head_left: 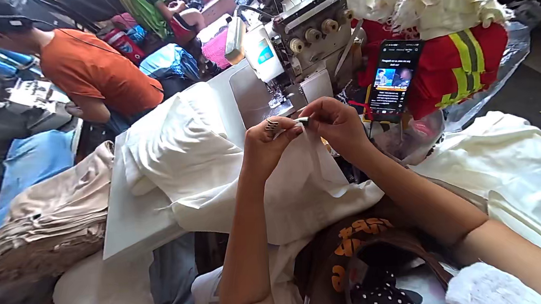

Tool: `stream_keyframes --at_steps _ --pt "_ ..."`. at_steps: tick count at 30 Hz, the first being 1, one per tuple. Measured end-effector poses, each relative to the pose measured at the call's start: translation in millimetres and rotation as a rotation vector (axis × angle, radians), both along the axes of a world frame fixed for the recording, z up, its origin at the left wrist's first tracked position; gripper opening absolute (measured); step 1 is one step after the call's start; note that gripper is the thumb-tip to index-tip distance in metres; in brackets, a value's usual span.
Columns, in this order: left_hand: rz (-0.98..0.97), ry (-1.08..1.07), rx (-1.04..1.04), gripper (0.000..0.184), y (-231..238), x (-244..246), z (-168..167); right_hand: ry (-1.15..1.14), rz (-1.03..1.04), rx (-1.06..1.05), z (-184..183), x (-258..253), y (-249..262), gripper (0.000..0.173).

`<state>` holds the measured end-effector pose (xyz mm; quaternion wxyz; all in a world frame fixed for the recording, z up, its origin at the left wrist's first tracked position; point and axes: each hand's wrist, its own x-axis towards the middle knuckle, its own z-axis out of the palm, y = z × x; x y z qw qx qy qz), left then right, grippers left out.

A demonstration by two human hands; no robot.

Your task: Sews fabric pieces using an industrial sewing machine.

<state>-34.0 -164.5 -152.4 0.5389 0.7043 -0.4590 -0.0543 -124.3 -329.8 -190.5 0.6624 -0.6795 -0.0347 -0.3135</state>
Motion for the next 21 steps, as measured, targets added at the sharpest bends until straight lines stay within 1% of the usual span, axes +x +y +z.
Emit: stream_keyframes --at_steps 3,5,9,11,13,16,18,20,21 --pt "0.094 0.029 -0.038 0.013 -4 0 4 -0.015 0.02 -0.024 -3 -2 0 0.024" --pt "0.137 0.027 -0.067 0.014 -4 1 7 -0.009 0.061 -0.104 -8 -6 3 0.028" --pt "0.201 0.001 -0.086 0.014 -4 4 18 0.147 0.116 -0.277 -30 -14 9 0.024" --pt "0.236 -0.018 -0.097 0.013 -4 7 23 0.187 0.123 -0.309 -42 -17 9 0.016" --pt "0.285 -0.019 -0.116 0.013 -3 10 30 0.188 0.14 -0.327 -55 -22 7 0.015" --pt "0.328 -0.013 -0.164 0.014 -1 20 38 0.218 0.255 -0.303 -71 -34 0 0.023" --pt "0.362 0.002 -0.145 0.013 -3 34 37 0.246 0.345 -0.224 -78 -43 -4 0.023" --pt "0.388 -0.036 -0.042 0.012 -7 54 24 0.302 0.409 -0.11 -82 -50 -5 0.021" --pt "0.384 -0.06 0.013 0.015 -10 66 13 0.352 0.424 -0.046 -82 -53 -4 0.02"
